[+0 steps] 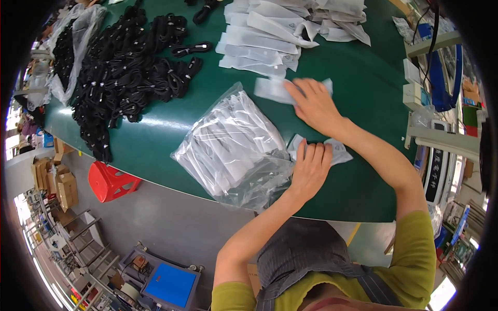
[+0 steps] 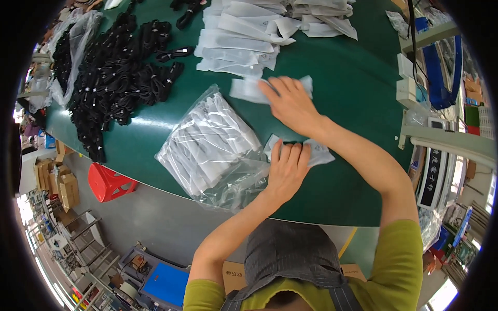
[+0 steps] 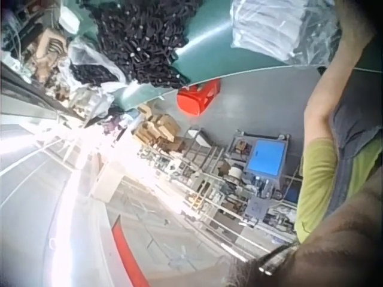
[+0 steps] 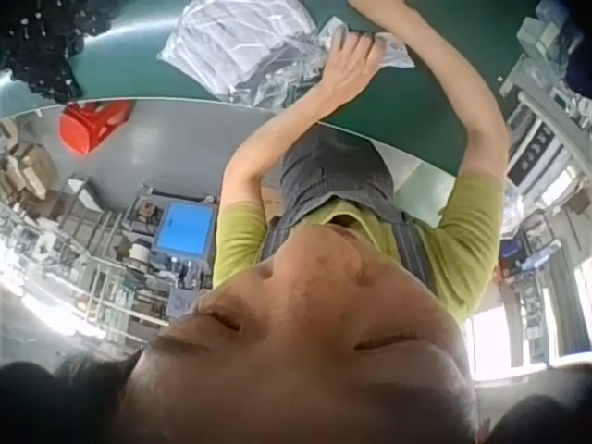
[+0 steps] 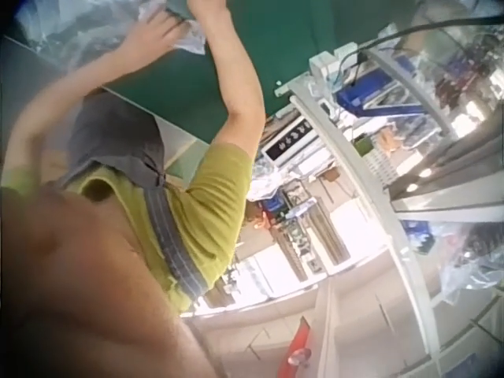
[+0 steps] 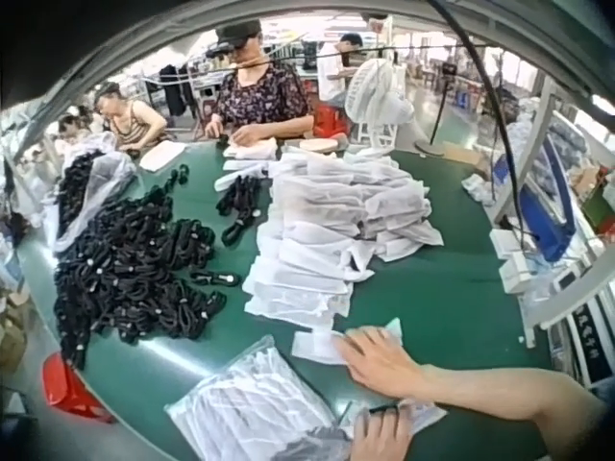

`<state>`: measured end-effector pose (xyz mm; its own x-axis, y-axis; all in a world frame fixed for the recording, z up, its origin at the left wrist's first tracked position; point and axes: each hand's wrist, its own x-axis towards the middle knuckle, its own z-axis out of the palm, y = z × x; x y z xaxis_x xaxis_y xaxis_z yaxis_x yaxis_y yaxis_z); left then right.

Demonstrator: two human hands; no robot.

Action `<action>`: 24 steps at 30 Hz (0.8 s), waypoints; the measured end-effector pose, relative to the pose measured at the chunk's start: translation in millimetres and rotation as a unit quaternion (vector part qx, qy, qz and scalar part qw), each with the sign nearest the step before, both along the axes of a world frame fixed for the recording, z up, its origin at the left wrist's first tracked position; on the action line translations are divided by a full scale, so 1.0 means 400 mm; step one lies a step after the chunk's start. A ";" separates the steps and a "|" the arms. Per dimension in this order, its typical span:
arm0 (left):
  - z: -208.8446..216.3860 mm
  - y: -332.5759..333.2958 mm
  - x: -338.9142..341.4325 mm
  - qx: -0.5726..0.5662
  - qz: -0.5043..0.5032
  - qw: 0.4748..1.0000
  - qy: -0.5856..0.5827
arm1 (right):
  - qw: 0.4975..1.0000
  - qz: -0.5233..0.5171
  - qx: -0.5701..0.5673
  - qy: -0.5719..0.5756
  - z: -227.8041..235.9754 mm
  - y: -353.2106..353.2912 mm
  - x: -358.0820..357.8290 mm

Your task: Counting and packaging small plastic components into bags and sealing them with a heat sealer at a factory workstation.

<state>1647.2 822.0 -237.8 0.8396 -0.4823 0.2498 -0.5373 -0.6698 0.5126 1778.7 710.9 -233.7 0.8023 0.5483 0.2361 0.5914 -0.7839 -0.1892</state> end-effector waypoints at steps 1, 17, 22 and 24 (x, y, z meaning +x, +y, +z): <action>0.000 -0.005 -0.027 -0.010 -0.008 1.000 0.005 | 0.999 -0.016 0.006 0.050 0.015 -0.049 -0.064; 0.042 0.057 -0.002 0.007 -0.158 0.987 0.009 | 0.973 -0.201 0.053 0.104 0.074 -0.182 -0.341; 0.011 0.069 0.020 -0.014 -0.217 0.976 0.023 | 0.949 -0.153 0.158 0.228 0.112 -0.242 -0.338; 0.004 0.046 0.007 -0.031 -0.214 0.976 0.021 | 0.968 -0.211 0.110 0.078 0.120 -0.256 -0.296</action>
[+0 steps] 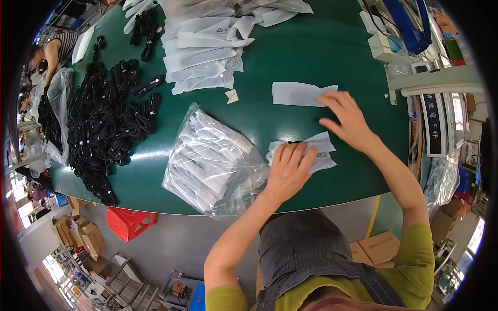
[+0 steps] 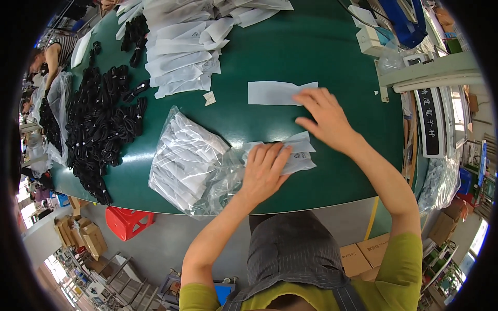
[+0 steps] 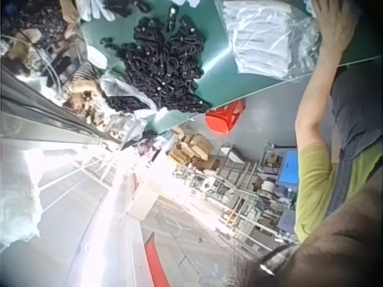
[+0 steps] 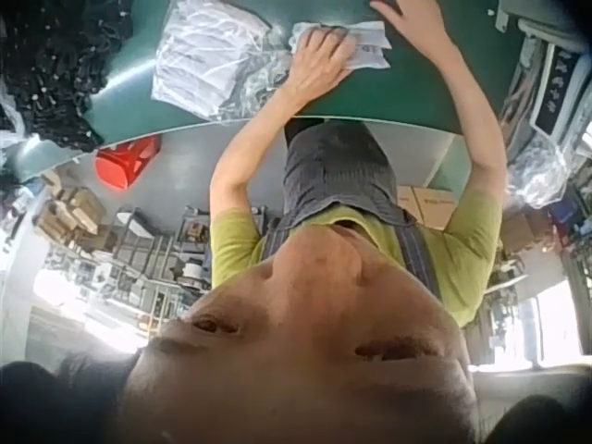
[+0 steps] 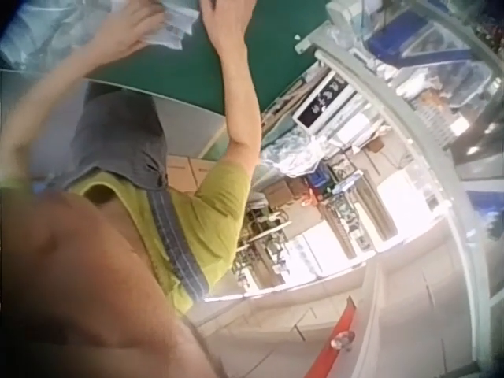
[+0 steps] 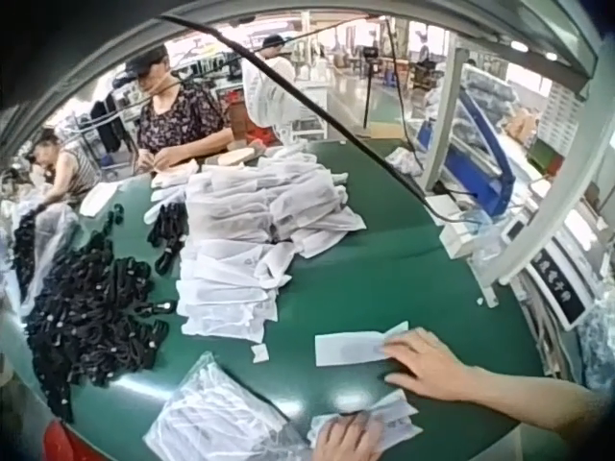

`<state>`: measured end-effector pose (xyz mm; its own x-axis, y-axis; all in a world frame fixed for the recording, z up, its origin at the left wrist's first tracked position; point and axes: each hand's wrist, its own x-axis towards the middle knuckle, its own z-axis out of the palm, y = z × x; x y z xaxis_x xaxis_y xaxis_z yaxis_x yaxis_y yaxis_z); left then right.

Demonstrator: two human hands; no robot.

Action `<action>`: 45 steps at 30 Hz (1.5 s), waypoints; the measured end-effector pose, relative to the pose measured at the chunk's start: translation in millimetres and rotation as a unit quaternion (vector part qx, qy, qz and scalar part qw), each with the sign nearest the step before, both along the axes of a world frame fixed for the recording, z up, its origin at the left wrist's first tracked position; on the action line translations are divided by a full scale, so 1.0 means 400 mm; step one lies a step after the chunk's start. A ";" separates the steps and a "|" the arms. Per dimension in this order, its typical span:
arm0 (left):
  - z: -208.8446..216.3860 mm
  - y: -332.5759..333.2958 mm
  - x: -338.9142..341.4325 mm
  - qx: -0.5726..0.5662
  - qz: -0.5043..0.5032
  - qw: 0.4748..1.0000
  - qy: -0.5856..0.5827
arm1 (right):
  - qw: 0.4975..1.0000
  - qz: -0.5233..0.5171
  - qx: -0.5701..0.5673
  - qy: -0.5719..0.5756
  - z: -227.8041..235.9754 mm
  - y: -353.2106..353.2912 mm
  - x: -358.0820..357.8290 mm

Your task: Counting and packaging small plastic components into bags and sealing them with a heat sealer at a factory workstation.

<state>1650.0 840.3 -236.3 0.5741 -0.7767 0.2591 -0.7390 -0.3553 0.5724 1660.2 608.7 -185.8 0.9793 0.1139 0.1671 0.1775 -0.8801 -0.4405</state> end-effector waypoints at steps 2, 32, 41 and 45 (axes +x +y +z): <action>-0.007 -0.023 -0.022 0.001 0.006 1.000 0.017 | 1.000 0.000 -0.023 -0.005 -0.047 -0.023 0.039; 0.026 -0.027 0.018 0.048 0.006 0.999 -0.016 | 0.961 0.148 0.099 0.210 -0.056 0.012 0.011; 0.016 -0.138 -0.085 0.024 0.197 0.980 -0.003 | 0.909 -0.227 0.257 0.235 0.066 0.108 -0.316; 0.072 -0.110 -0.208 0.038 0.201 0.974 0.094 | 0.935 -0.251 0.142 0.205 0.000 0.152 -0.303</action>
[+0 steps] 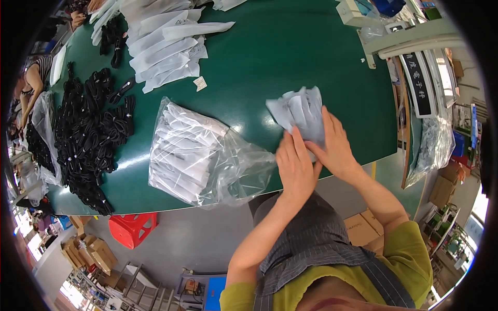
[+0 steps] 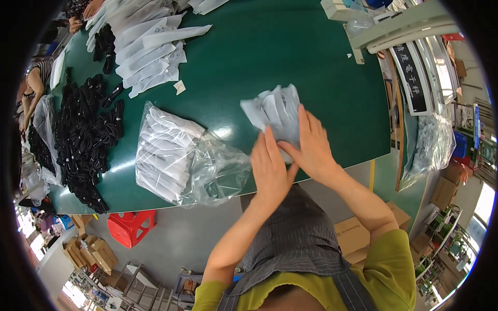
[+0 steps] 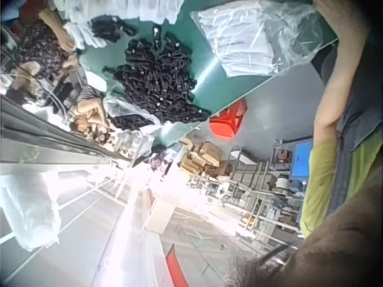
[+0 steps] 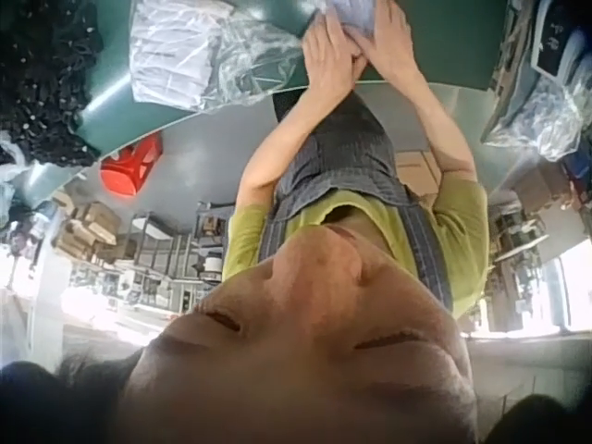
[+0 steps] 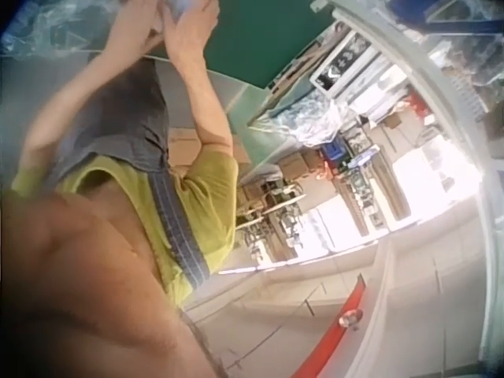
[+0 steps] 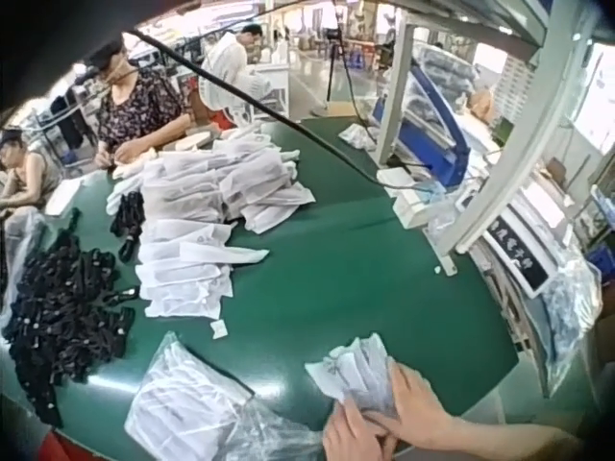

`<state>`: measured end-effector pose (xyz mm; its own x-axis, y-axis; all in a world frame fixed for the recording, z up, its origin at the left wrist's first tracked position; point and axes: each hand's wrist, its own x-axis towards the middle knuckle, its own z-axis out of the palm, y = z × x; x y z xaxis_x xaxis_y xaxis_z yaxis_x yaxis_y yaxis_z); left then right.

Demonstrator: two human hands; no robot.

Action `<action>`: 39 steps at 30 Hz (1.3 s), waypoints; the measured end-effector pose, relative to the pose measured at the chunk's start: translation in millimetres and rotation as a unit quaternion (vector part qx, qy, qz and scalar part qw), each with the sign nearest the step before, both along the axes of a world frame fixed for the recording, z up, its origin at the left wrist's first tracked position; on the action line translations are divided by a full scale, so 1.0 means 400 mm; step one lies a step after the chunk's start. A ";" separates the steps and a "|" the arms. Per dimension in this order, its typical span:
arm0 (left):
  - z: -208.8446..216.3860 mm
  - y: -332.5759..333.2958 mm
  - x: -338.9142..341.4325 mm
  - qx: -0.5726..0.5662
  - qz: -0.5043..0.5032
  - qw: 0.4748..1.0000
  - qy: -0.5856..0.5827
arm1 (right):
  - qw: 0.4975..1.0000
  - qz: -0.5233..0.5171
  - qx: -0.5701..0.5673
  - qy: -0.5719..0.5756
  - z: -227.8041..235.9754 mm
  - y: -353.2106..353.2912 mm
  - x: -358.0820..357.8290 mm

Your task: Counting and packaging small plastic components into bags and sealing them with a heat sealer at a factory workstation.

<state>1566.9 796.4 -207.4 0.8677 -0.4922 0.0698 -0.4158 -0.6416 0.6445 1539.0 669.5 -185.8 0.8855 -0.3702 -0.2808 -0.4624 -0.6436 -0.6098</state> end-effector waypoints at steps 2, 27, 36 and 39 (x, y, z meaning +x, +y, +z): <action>-0.010 0.033 -0.041 -0.073 -0.053 0.994 0.057 | 0.974 0.090 -0.198 -0.055 -0.022 0.015 0.024; 0.179 0.473 0.002 -0.217 0.063 0.973 -0.047 | 0.959 0.278 0.064 0.010 0.100 0.298 0.021; 0.210 0.516 0.072 -0.088 0.033 0.989 -0.113 | 0.923 0.211 -0.209 -0.245 -0.050 0.546 0.320; 0.223 0.544 0.112 -0.147 0.110 0.970 -0.158 | 0.923 0.277 -0.138 -0.231 0.029 0.492 0.247</action>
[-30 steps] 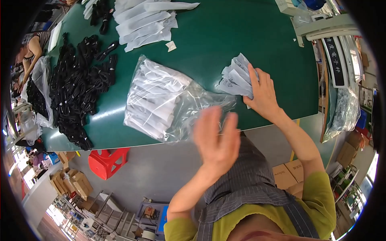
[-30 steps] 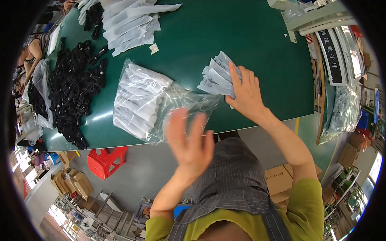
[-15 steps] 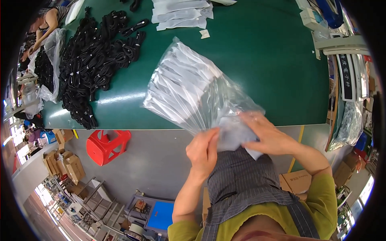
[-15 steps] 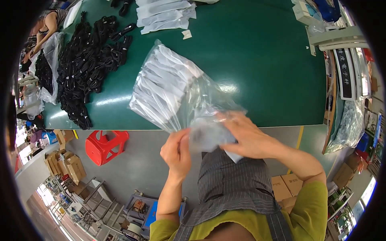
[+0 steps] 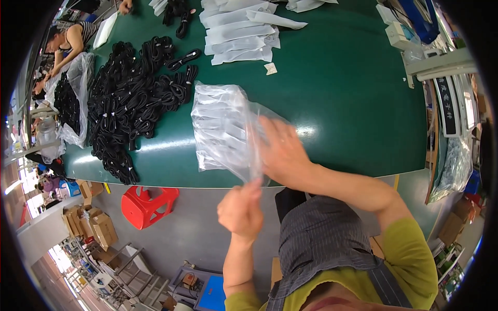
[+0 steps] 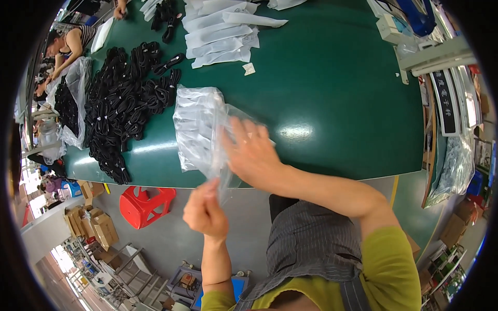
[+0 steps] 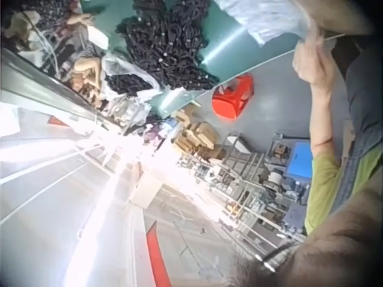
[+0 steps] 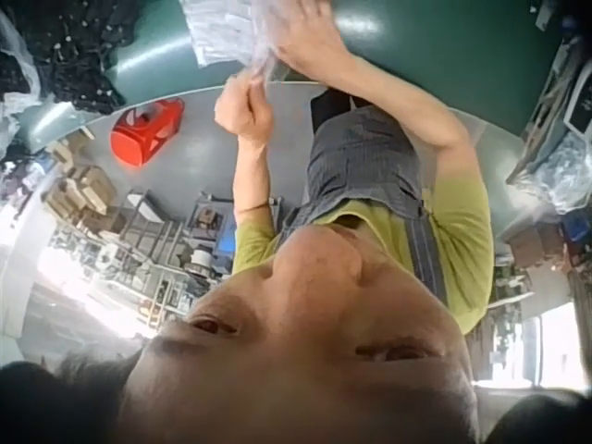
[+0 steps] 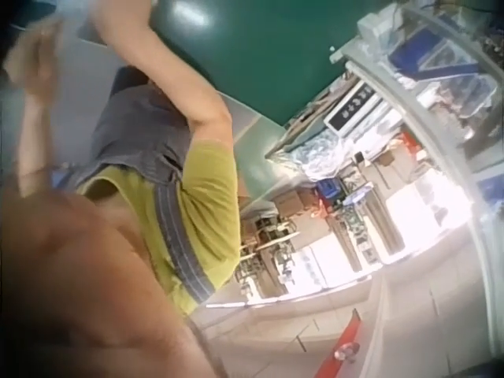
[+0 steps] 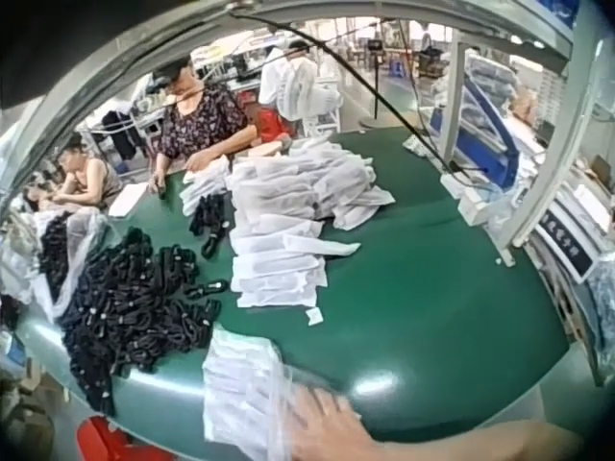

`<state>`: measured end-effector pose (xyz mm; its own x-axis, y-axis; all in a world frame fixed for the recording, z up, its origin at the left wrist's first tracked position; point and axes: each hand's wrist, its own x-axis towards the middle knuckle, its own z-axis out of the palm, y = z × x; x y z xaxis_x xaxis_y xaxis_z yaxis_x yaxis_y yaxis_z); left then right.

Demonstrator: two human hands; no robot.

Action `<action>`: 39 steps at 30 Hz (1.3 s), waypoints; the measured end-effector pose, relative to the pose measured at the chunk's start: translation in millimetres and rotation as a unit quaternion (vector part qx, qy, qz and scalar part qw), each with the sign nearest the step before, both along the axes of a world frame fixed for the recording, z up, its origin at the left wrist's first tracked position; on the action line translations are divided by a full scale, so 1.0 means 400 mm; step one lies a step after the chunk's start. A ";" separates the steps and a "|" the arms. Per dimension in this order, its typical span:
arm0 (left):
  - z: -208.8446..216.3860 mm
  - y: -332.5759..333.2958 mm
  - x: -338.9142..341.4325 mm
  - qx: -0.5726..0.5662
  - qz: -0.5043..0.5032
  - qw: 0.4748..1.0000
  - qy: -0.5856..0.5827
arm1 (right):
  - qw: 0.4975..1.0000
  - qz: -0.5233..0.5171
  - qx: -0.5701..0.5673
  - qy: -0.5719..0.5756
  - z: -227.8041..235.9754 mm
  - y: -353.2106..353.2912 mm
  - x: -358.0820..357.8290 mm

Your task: Counting and packaging small plastic components into bags and sealing them with a heat sealer at a factory workstation.

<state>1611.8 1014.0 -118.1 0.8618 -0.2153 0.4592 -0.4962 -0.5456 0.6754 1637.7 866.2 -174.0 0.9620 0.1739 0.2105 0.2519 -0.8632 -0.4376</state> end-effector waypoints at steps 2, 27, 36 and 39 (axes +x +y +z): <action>0.001 -0.009 0.003 -0.002 -0.068 0.998 -0.002 | 1.000 0.024 0.015 -0.007 0.023 -0.027 -0.047; -0.187 -0.276 0.563 0.318 0.049 0.947 -0.025 | 0.965 0.082 -0.103 -0.226 -0.102 -0.313 0.653; -0.272 -0.319 0.514 0.346 0.001 0.935 0.077 | 0.975 0.074 -0.065 -0.197 -0.152 -0.383 0.535; -0.246 -0.383 0.343 0.435 -0.007 0.901 0.013 | 0.981 0.085 -0.084 -0.152 -0.134 -0.441 0.389</action>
